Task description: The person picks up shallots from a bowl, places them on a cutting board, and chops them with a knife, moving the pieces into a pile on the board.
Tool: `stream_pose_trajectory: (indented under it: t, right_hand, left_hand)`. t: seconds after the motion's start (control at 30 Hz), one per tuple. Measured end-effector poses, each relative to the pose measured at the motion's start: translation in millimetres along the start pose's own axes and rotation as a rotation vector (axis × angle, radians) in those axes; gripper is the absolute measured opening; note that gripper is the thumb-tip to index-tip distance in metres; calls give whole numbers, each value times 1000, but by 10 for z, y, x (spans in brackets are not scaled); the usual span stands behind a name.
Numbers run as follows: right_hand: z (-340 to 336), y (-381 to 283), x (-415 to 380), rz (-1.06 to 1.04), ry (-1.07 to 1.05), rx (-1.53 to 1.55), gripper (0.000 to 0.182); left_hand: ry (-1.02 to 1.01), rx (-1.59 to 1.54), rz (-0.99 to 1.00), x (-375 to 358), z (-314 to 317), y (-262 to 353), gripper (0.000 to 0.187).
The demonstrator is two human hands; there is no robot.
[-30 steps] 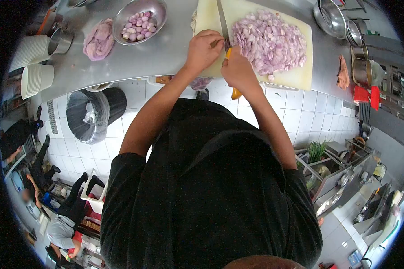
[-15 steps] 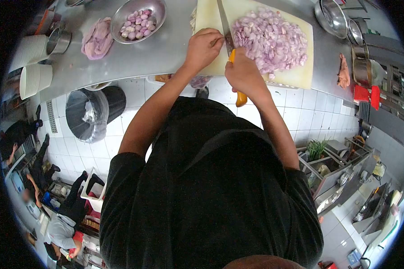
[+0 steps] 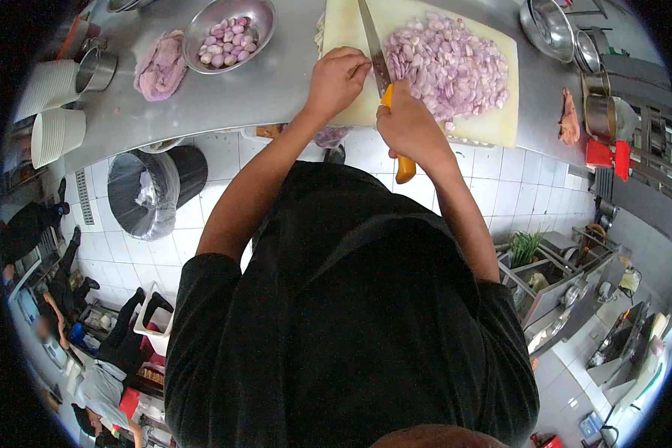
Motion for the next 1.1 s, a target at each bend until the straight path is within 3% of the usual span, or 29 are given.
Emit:
stream_pose_trajectory:
  t: [0.43,1.1]
  right_hand:
    - [274,208,485,-214,258,-143,23]
    - [132,386,527,-148,31,172,31]
  left_hand:
    - [-35,-7,-25,20,7,-27,13]
    - [-241,29,25,101,82,41,26]
Point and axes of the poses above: each hand's wrist, its own x-axis towards the middle knuckle, its own z-axis out of the palm, y = z × x, the point moved 7 cm from there along x, towards the middle knuckle, and after that the axes turned 10 degrees about z, right-handed, at the moved point
